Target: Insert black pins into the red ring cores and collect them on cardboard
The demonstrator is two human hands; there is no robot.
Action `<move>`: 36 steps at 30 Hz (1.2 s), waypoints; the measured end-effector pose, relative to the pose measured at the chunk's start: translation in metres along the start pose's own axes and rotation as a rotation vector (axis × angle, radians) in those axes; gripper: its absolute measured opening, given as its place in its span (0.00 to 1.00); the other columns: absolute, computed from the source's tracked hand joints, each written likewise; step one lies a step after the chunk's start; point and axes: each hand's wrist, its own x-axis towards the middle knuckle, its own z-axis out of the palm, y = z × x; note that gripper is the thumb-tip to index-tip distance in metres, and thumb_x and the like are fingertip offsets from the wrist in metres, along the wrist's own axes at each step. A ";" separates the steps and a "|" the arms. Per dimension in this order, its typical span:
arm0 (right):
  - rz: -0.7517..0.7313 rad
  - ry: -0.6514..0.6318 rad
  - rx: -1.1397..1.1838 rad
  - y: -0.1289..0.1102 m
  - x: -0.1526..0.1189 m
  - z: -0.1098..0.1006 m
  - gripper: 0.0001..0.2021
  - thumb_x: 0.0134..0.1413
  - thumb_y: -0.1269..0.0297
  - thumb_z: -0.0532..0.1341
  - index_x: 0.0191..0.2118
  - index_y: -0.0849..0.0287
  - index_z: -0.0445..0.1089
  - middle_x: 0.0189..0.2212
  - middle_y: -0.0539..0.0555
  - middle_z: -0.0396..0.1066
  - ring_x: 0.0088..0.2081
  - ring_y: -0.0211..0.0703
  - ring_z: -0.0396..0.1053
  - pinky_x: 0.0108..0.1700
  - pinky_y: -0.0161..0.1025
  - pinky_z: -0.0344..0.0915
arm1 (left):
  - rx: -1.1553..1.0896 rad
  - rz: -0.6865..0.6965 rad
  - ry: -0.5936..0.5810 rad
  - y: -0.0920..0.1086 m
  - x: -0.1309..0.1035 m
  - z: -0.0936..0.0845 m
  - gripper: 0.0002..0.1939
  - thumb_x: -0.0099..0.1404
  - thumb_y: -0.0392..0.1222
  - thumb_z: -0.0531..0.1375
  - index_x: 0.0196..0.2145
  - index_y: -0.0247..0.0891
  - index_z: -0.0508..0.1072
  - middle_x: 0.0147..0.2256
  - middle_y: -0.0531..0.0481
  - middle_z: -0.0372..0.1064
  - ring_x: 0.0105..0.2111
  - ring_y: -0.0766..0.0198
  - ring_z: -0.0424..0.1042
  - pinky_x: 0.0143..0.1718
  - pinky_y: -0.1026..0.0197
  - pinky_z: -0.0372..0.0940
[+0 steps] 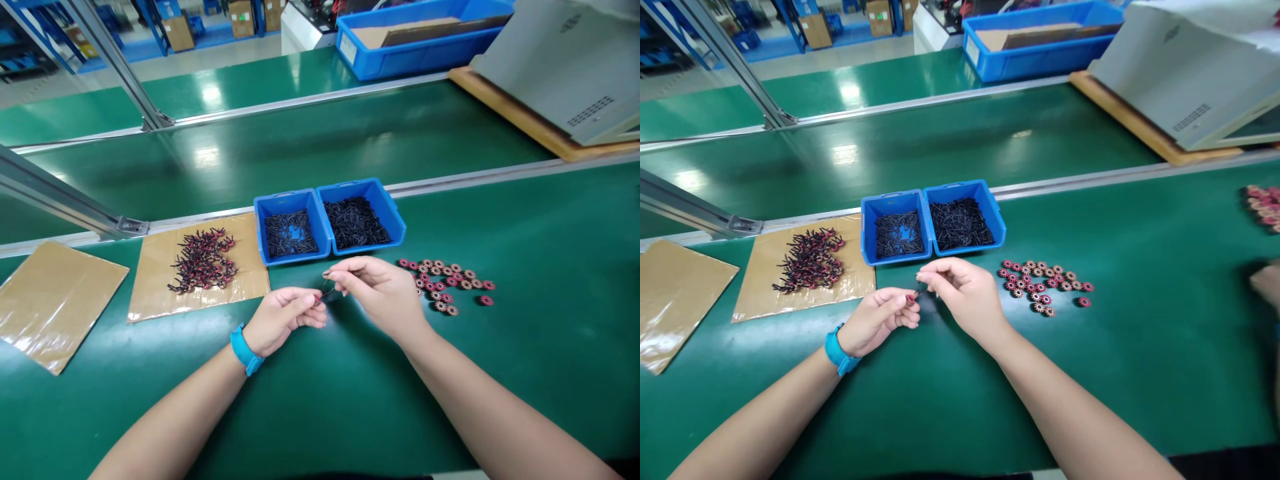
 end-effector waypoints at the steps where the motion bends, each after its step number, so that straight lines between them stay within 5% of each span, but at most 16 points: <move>1: 0.000 -0.001 -0.001 0.000 0.000 0.000 0.03 0.44 0.67 0.63 0.25 0.60 0.73 0.20 0.50 0.72 0.21 0.34 0.67 0.24 0.33 0.66 | -0.003 -0.002 0.001 0.000 0.000 0.000 0.17 0.43 0.46 0.70 0.30 0.32 0.77 0.24 0.48 0.75 0.23 0.67 0.73 0.29 0.64 0.68; 36: -0.010 -0.032 -0.024 0.000 0.000 -0.001 0.04 0.45 0.64 0.63 0.26 0.59 0.72 0.22 0.52 0.73 0.21 0.36 0.67 0.23 0.34 0.66 | -0.010 -0.005 -0.009 -0.001 0.001 -0.002 0.17 0.44 0.45 0.70 0.31 0.32 0.76 0.25 0.48 0.75 0.23 0.66 0.73 0.30 0.61 0.67</move>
